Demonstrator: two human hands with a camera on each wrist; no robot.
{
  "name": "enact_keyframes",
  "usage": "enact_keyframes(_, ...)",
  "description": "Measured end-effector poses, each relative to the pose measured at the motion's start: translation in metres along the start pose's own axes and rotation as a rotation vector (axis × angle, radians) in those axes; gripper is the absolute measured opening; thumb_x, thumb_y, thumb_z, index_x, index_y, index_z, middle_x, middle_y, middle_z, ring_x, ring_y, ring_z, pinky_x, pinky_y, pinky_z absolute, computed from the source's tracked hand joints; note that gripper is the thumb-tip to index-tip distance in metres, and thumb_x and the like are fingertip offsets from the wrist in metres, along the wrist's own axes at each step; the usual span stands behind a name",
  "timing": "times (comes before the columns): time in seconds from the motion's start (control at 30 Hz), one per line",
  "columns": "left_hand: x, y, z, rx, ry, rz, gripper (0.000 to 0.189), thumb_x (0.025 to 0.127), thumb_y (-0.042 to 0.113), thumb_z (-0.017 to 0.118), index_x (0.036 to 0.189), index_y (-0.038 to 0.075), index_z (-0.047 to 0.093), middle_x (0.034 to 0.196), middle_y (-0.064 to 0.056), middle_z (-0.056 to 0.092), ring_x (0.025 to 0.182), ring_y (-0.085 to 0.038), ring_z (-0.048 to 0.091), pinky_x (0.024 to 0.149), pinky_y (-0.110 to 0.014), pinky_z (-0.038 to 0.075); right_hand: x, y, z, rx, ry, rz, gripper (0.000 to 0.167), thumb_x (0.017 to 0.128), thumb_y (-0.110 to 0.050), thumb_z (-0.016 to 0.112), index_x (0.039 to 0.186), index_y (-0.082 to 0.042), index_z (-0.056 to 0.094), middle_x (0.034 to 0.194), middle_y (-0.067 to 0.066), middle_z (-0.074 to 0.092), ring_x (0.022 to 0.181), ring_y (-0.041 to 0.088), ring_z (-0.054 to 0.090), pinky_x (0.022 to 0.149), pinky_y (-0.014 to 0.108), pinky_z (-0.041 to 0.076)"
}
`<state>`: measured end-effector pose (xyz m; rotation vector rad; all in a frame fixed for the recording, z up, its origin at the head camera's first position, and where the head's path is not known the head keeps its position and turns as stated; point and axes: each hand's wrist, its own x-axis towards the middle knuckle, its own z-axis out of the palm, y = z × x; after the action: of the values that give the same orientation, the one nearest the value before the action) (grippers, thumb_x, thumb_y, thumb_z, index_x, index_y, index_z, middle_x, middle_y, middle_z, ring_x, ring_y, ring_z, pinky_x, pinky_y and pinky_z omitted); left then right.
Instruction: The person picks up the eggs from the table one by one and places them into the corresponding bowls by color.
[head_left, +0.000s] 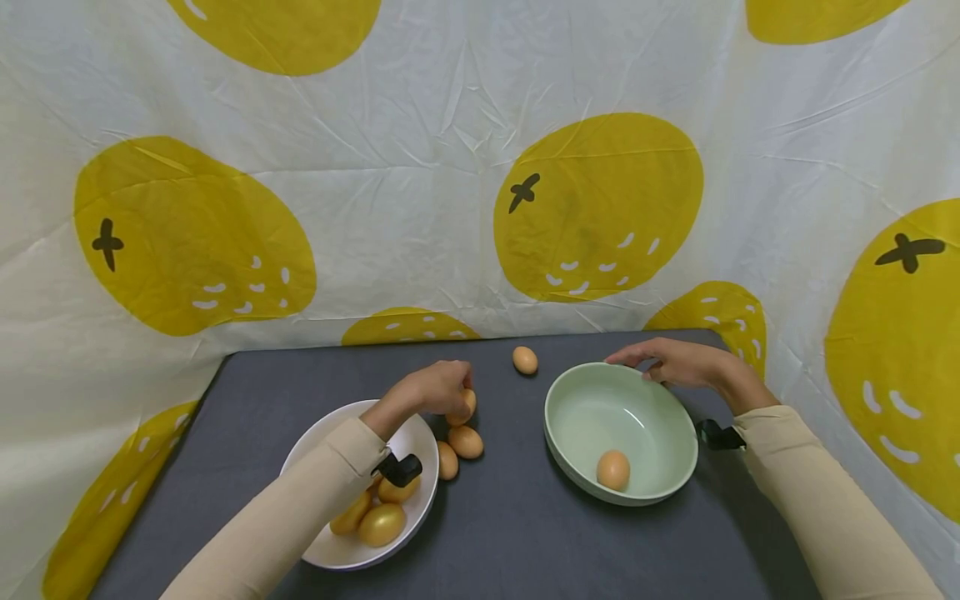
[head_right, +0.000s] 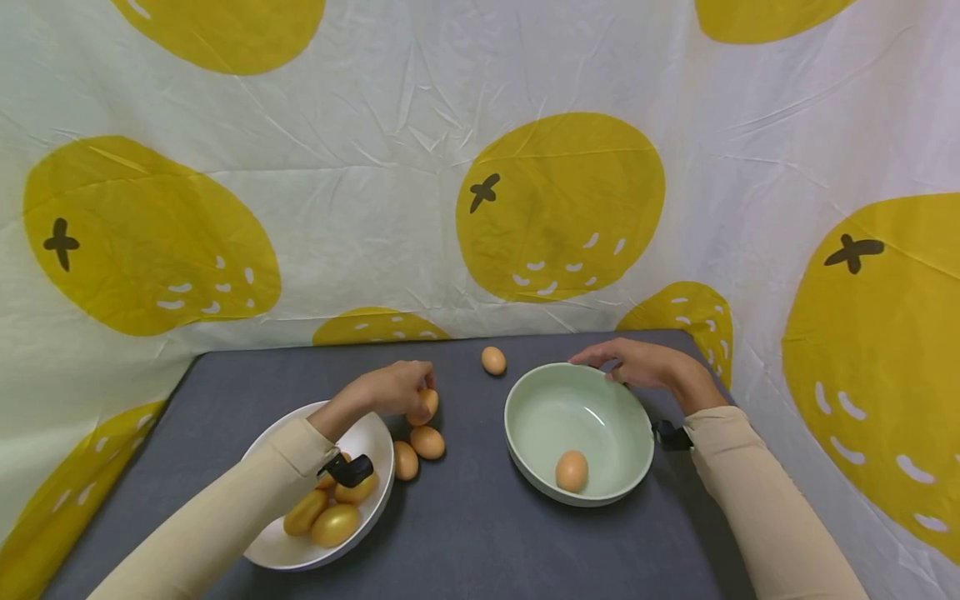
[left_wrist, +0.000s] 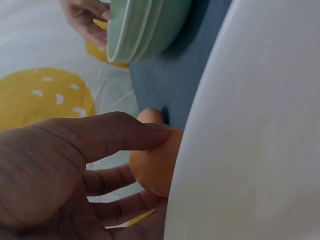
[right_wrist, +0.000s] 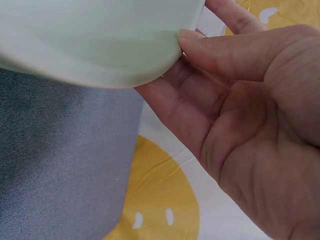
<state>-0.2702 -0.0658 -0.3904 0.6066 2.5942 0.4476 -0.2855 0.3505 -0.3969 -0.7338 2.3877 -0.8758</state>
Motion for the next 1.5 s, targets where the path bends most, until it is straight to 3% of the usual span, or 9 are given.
enact_keyframes(0.17, 0.004, -0.003, 0.0, -0.035, 0.047, 0.094, 0.035, 0.086, 0.011, 0.074, 0.119, 0.012, 0.06, 0.105, -0.004, 0.061, 0.084, -0.019, 0.058, 0.07, -0.033, 0.049, 0.0, -0.002, -0.001, -0.017, 0.0, 0.003, 0.056, 0.097, 0.012, 0.05, 0.149, -0.008, 0.051, 0.144, 0.019, 0.055, 0.132, 0.041, 0.05, 0.089, 0.035, 0.056)
enact_keyframes(0.47, 0.011, -0.001, 0.002, -0.108, 0.141, 0.341, 0.039, 0.089, 0.008, 0.075, 0.127, 0.011, 0.064, 0.123, -0.005, 0.064, 0.108, -0.02, 0.06, 0.094, -0.036, 0.051, 0.001, -0.003, -0.002, -0.002, -0.011, 0.012, 0.054, 0.098, 0.01, 0.05, 0.149, -0.007, 0.05, 0.145, 0.02, 0.054, 0.133, 0.043, 0.048, 0.089, 0.036, 0.056)
enact_keyframes(0.77, 0.016, 0.009, 0.004, -0.156, 0.174, 0.525, 0.041, 0.09, 0.009, 0.073, 0.13, 0.008, 0.063, 0.125, -0.005, 0.062, 0.109, -0.019, 0.06, 0.093, -0.033, 0.054, 0.002, -0.003, -0.003, 0.006, -0.016, 0.023, 0.055, 0.098, 0.011, 0.048, 0.15, -0.008, 0.05, 0.145, 0.02, 0.053, 0.132, 0.043, 0.048, 0.089, 0.036, 0.056)
enact_keyframes(0.93, 0.018, 0.015, 0.004, -0.188, 0.187, 0.568, 0.044, 0.089, 0.008, 0.075, 0.131, 0.005, 0.063, 0.125, -0.006, 0.062, 0.109, -0.018, 0.06, 0.09, -0.025, 0.054, 0.002, -0.003, -0.004, 0.004, -0.018, 0.02, 0.055, 0.098, 0.011, 0.049, 0.15, -0.008, 0.05, 0.144, 0.02, 0.053, 0.132, 0.042, 0.049, 0.09, 0.036, 0.056)
enact_keyframes(1.1, 0.02, 0.021, 0.005, -0.213, 0.167, 0.57, 0.046, 0.089, 0.007, 0.074, 0.133, 0.003, 0.061, 0.126, -0.007, 0.061, 0.109, -0.019, 0.06, 0.09, -0.023, 0.054, 0.003, -0.002, -0.005, 0.015, -0.021, 0.025, 0.055, 0.098, 0.01, 0.05, 0.149, -0.009, 0.051, 0.144, 0.019, 0.054, 0.132, 0.042, 0.049, 0.089, 0.037, 0.056)
enact_keyframes(1.27, 0.023, 0.027, 0.007, -0.223, 0.145, 0.565, 0.043, 0.09, 0.006, 0.073, 0.131, 0.006, 0.062, 0.128, -0.005, 0.06, 0.108, -0.017, 0.06, 0.088, -0.022, 0.054, 0.003, -0.001, -0.006, 0.021, -0.023, 0.023, 0.055, 0.098, 0.01, 0.05, 0.149, -0.009, 0.051, 0.144, 0.02, 0.053, 0.132, 0.042, 0.049, 0.088, 0.037, 0.056)
enact_keyframes(1.5, 0.028, 0.036, 0.008, -0.229, 0.133, 0.614, 0.035, 0.09, 0.006, 0.073, 0.123, 0.013, 0.066, 0.118, 0.001, 0.061, 0.107, -0.011, 0.06, 0.088, -0.02, 0.053, 0.003, -0.001, -0.008, 0.014, -0.026, 0.017, 0.056, 0.097, 0.011, 0.049, 0.149, -0.009, 0.051, 0.143, 0.02, 0.055, 0.13, 0.043, 0.049, 0.088, 0.036, 0.056)
